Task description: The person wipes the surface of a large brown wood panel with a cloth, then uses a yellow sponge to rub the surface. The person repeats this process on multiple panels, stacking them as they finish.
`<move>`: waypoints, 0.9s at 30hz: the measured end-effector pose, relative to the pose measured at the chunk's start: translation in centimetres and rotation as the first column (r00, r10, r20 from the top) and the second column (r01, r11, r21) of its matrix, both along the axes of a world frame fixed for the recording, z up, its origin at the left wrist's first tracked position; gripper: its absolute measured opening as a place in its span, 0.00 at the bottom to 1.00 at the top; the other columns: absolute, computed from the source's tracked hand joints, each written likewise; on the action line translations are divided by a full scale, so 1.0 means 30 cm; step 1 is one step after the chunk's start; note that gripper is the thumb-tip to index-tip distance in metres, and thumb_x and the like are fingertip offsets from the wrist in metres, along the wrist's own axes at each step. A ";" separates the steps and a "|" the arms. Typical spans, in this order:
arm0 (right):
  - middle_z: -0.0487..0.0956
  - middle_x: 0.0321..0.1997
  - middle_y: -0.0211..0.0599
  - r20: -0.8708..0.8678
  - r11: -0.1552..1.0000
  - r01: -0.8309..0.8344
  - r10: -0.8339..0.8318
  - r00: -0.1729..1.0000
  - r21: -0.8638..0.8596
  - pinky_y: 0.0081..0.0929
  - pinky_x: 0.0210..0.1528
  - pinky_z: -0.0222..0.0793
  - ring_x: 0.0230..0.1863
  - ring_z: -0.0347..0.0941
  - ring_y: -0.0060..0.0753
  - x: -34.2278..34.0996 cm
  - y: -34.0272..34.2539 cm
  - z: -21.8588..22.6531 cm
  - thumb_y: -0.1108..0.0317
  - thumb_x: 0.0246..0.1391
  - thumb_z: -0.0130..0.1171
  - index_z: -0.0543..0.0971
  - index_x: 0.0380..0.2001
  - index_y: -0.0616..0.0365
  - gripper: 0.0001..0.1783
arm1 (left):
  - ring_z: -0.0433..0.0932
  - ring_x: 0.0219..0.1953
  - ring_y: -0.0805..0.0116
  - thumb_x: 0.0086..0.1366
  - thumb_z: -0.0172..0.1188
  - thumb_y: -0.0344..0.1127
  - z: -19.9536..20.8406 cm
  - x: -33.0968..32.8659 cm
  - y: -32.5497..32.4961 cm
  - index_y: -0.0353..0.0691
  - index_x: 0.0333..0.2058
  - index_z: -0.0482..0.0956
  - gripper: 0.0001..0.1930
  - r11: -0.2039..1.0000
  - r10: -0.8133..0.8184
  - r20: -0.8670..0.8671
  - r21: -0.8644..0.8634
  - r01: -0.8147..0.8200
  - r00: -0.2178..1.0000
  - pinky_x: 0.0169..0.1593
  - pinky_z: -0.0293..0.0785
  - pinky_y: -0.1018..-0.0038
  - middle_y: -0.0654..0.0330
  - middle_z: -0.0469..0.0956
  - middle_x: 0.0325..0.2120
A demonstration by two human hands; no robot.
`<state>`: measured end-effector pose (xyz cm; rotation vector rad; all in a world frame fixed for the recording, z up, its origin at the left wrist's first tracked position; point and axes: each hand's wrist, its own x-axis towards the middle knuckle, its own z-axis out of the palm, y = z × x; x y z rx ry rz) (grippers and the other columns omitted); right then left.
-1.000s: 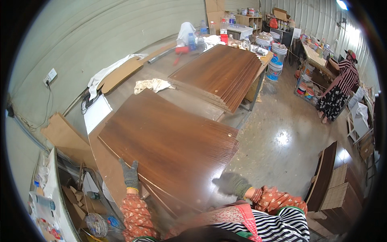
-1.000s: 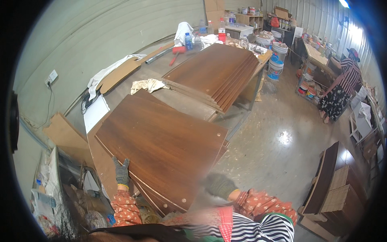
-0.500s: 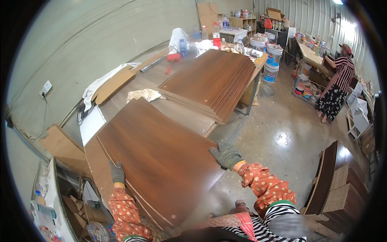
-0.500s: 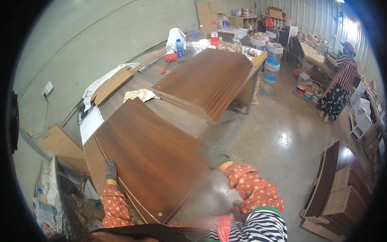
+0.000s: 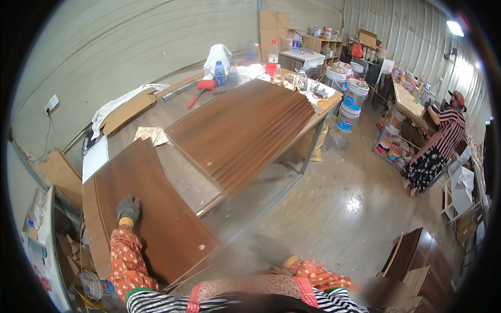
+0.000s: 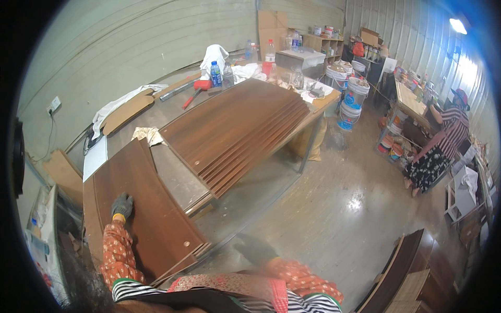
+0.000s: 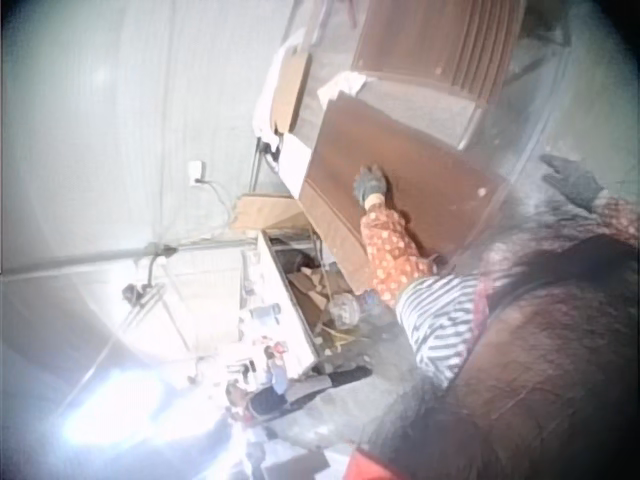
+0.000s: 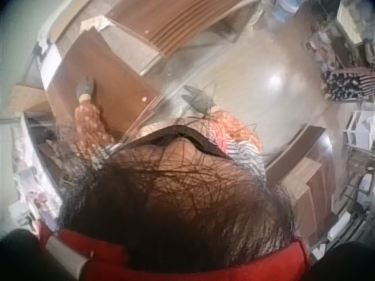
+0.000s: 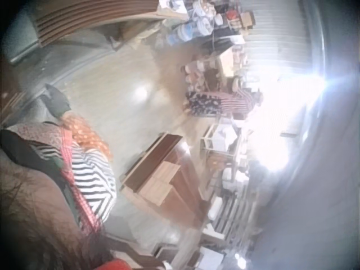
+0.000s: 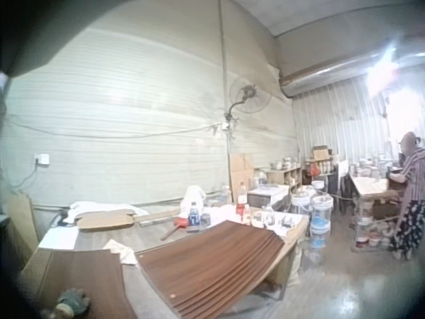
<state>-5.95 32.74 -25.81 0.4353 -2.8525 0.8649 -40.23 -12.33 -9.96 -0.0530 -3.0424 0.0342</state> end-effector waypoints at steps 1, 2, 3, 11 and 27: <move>0.69 0.69 0.51 0.082 0.983 0.113 -0.102 0.991 -0.146 0.45 0.70 0.61 0.68 0.66 0.53 0.045 0.115 0.021 0.51 0.63 0.58 0.73 0.62 0.54 0.28 | 0.74 0.58 0.41 0.72 0.49 0.49 0.002 -0.029 0.098 0.40 0.56 0.75 0.23 0.994 -0.103 -0.002 0.046 0.102 0.995 0.61 0.70 0.53 0.45 0.76 0.56; 0.70 0.69 0.50 0.197 0.959 0.239 -0.208 0.958 -0.152 0.43 0.70 0.61 0.68 0.66 0.52 0.057 0.209 0.038 0.51 0.64 0.56 0.73 0.62 0.54 0.29 | 0.73 0.60 0.42 0.72 0.49 0.51 -0.003 -0.065 0.207 0.39 0.58 0.74 0.25 0.980 -0.119 0.017 0.162 0.115 0.993 0.62 0.68 0.54 0.45 0.76 0.57; 0.70 0.69 0.49 0.308 0.920 0.364 -0.308 0.900 -0.143 0.42 0.70 0.61 0.69 0.67 0.52 0.076 0.305 0.054 0.50 0.64 0.54 0.73 0.63 0.55 0.30 | 0.72 0.61 0.43 0.72 0.49 0.53 -0.012 -0.106 0.307 0.38 0.60 0.72 0.28 0.948 -0.168 -0.031 0.269 0.170 0.985 0.64 0.67 0.55 0.44 0.76 0.57; 0.75 0.65 0.51 0.146 0.973 0.200 -0.215 0.966 0.115 0.42 0.67 0.65 0.65 0.71 0.49 -0.088 0.625 -0.015 0.48 0.65 0.54 0.77 0.59 0.54 0.27 | 0.64 0.67 0.35 0.68 0.53 0.61 -0.061 -0.343 1.018 0.39 0.68 0.63 0.39 0.903 -0.045 -0.100 0.421 0.083 0.994 0.68 0.63 0.55 0.31 0.63 0.65; 0.84 0.48 0.45 -0.087 0.674 0.581 -0.684 0.724 -0.456 0.31 0.53 0.74 0.48 0.80 0.32 -1.145 1.675 0.493 0.60 0.66 0.60 0.77 0.57 0.65 0.23 | 0.60 0.69 0.32 0.71 0.59 0.45 -0.002 -0.292 1.139 0.37 0.68 0.63 0.32 0.947 0.093 -0.194 0.319 -0.027 0.977 0.69 0.60 0.52 0.29 0.58 0.67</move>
